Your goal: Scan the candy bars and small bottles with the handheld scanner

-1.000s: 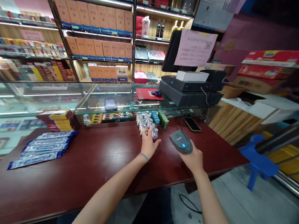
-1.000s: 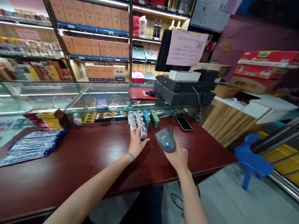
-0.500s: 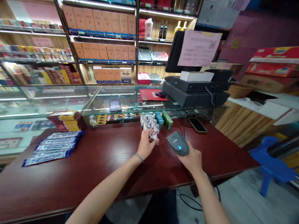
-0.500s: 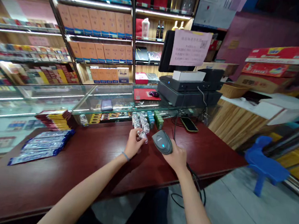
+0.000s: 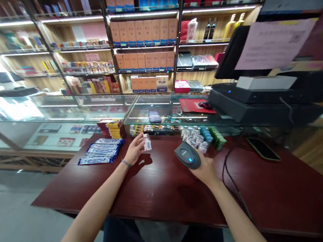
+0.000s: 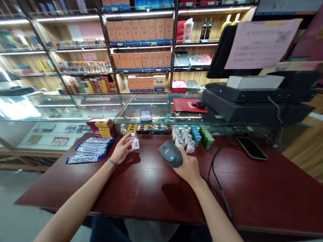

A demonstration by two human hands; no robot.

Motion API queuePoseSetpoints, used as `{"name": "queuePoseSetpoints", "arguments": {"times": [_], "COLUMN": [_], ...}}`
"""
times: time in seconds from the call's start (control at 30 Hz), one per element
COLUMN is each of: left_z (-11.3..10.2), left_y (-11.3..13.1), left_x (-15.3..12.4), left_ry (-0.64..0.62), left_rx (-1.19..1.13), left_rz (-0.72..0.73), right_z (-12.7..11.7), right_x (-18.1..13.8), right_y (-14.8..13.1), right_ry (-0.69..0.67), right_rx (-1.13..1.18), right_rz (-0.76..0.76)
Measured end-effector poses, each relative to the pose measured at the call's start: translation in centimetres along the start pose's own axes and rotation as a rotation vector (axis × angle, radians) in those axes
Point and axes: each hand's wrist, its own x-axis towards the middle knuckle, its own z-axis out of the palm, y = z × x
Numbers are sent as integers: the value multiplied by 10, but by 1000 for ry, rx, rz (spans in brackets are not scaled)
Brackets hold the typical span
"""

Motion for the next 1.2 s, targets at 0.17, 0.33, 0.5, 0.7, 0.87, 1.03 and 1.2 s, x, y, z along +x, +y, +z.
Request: {"name": "queuePoseSetpoints", "arguments": {"times": [0.17,0.33,0.5,0.7,0.87,1.03,1.2], "left_z": [-33,-42,-42,-39,-38,-28,-25], "left_y": [2,-4,-9,-10,-20,-20,-15], "left_x": [4,7,10,6,8,6,-1], "left_ry": [75,94,117,119,316,321,280], "left_rx": [-94,-114,-85,102,720,1012,1107], "left_rz": [-3,7,3,93,383,433,388], "right_z": [30,42,38,36,34,30,29], "right_x": [14,5,-1,-1,-2,-3,-4], "right_y": [-25,-40,-43,-39,-34,-30,-25], "right_ry": [-176,-321,-380,-316,-279,-260,-228], "right_rx": [109,78,90,86,90,76,86], "right_rz": [-126,-203,-228,-212,-190,-171,-163]}}
